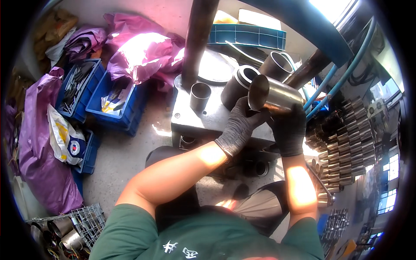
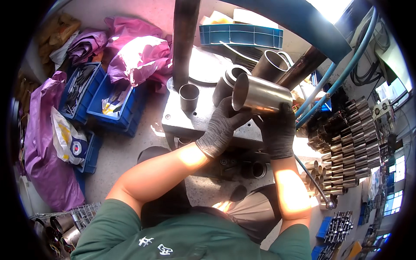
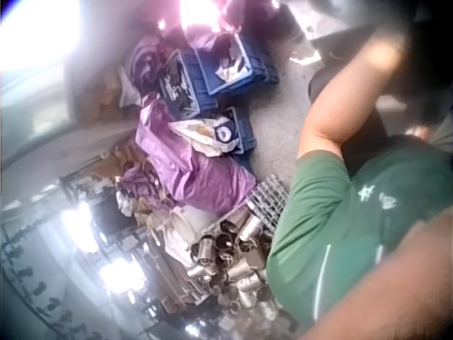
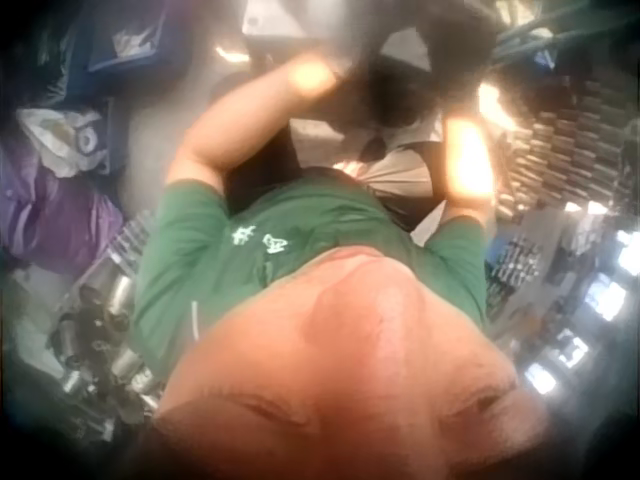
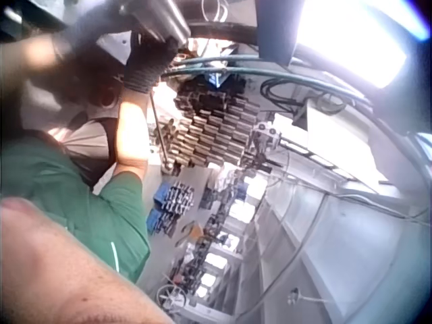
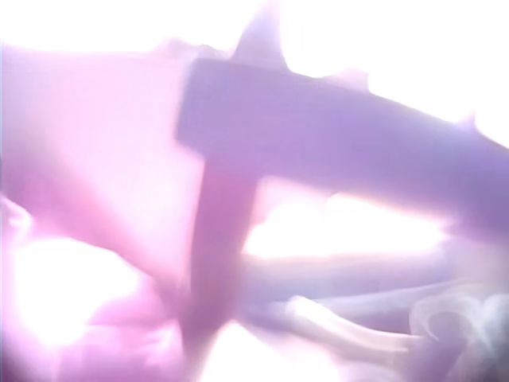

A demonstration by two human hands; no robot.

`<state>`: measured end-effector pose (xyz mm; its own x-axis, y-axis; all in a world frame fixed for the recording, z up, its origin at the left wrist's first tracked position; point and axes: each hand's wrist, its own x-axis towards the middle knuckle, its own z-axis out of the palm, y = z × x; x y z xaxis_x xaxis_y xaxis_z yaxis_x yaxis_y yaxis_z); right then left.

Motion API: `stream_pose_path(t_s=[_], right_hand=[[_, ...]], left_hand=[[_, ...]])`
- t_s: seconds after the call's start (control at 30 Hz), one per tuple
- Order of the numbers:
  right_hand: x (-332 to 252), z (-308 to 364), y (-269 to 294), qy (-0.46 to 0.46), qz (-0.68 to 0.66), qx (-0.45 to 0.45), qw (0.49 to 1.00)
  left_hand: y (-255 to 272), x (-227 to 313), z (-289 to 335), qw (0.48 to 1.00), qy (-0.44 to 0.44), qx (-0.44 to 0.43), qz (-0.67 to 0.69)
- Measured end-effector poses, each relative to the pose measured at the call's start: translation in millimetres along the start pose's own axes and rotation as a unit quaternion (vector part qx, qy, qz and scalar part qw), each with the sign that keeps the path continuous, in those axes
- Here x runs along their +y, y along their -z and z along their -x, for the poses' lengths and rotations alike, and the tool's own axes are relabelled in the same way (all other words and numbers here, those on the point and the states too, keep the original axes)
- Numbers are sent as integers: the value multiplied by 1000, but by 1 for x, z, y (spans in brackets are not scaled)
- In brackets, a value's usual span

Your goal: The person disassembles motor assemblies by placing each housing into a press machine, operating the lever to press out the inner stator core, and sorting the separated parts into containers by hand.

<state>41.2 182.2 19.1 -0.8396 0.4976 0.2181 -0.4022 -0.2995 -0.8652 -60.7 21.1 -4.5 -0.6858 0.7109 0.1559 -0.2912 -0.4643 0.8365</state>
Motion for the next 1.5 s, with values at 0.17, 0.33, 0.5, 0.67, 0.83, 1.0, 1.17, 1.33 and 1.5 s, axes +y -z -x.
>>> stream_pose_path(t_s=[0.17, 0.33, 0.5, 0.67, 0.83, 1.0, 1.17, 1.33, 1.5], right_hand=[[24, 34, 28, 21, 211, 82, 974], [28, 50, 40, 144, 535, 17, 832], [22, 59, 30, -16, 372, 34, 928], [19, 70, 4, -68, 8, -10, 998], [26, 85, -15, -218, -349, 3, 911], [29, 93, -18, -217, -226, 88, 945], [27, 89, -7, -258, -301, 74, 915], [31, 81, -11, -249, -210, 152, 933], [29, 86, -19, -121, -63, 85, 987]], left_hand=[[-8, 3, 20, 997, -49, -29, -46], [-21, 0, 38, 962, -168, -53, -207], [-22, -10, 45, 936, -235, -62, -253], [-26, -16, 38, 986, -137, -27, -94], [-19, -6, 26, 993, -4, -24, 112], [-13, 3, 26, 996, 91, 12, 13], [-17, 5, 30, 991, 127, -14, 42], [-19, 1, 29, 989, 143, -34, 26], [-17, -7, 29, 986, 154, -13, 67]])
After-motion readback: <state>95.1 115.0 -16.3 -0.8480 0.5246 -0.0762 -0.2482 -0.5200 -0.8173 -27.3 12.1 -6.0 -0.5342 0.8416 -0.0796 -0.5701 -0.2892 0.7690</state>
